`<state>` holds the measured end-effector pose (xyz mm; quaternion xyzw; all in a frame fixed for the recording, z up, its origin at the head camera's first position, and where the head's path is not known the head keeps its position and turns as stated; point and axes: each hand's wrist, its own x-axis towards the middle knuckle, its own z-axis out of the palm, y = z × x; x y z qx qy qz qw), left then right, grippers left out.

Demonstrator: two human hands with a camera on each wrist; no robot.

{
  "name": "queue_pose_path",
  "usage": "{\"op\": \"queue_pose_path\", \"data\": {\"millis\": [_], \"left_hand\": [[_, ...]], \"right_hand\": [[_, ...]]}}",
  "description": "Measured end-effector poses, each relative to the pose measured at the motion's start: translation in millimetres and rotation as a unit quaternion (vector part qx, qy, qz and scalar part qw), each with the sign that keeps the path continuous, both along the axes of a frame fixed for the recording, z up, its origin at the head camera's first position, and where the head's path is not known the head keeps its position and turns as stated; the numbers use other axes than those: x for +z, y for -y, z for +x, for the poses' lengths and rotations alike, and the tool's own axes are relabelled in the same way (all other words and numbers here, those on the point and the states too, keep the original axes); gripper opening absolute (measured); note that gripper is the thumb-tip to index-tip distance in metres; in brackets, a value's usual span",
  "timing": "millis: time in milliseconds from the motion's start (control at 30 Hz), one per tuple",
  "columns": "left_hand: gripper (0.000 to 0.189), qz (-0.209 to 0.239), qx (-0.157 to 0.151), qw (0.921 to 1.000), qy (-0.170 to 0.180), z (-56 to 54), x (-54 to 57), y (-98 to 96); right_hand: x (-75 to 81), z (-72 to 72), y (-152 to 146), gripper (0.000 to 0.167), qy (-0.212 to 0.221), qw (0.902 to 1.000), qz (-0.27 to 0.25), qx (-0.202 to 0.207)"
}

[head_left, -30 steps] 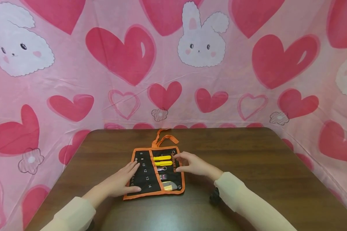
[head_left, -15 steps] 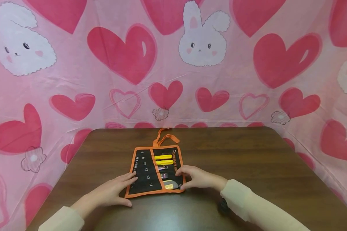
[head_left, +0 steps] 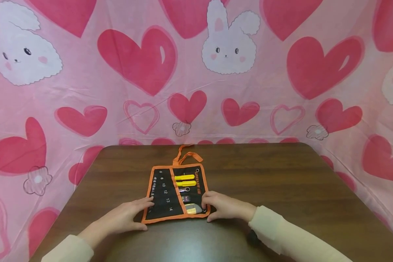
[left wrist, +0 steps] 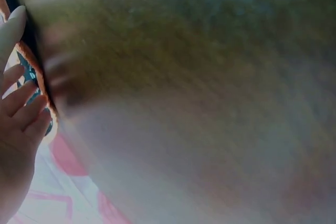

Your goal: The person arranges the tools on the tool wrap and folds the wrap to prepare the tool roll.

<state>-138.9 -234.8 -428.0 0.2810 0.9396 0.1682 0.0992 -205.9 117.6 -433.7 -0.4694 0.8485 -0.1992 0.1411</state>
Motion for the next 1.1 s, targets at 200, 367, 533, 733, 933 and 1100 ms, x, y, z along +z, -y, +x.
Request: {"op": "queue_pose_path", "data": {"millis": [200,367,533,733,933,1100], "left_hand": [[0.050,0.009,-0.010,0.9997,-0.019,0.8,0.1,-0.3],[0.020,0.046,-0.047,0.9968,-0.045,-0.4,-1.9,0.6],[0.020,0.089,-0.080,0.9886,-0.092,-2.2,-4.5,4.3],[0.017,0.133,-0.055,0.9833,-0.111,-5.1,-5.4,8.5],[0.014,0.167,0.002,0.9802,-0.106,-8.3,-4.3,9.6],[0.010,0.196,0.060,0.9758,-0.077,-14.5,-3.8,9.0]], "right_hand": [[-0.6,1.8,1,0.012,-0.039,0.9992,-0.012,0.006],[-1.1,1.0,0,0.012,-0.023,0.9987,-0.046,-0.001],[-1.8,-1.0,-2,0.014,0.003,0.9963,-0.084,-0.019],[-2.6,-4.1,-4,0.014,0.050,0.9888,-0.134,-0.043],[-2.8,-5.5,-5,0.012,0.073,0.9785,-0.178,-0.074],[4.1,-3.6,-2,0.010,0.086,0.9714,-0.199,-0.097]]}}
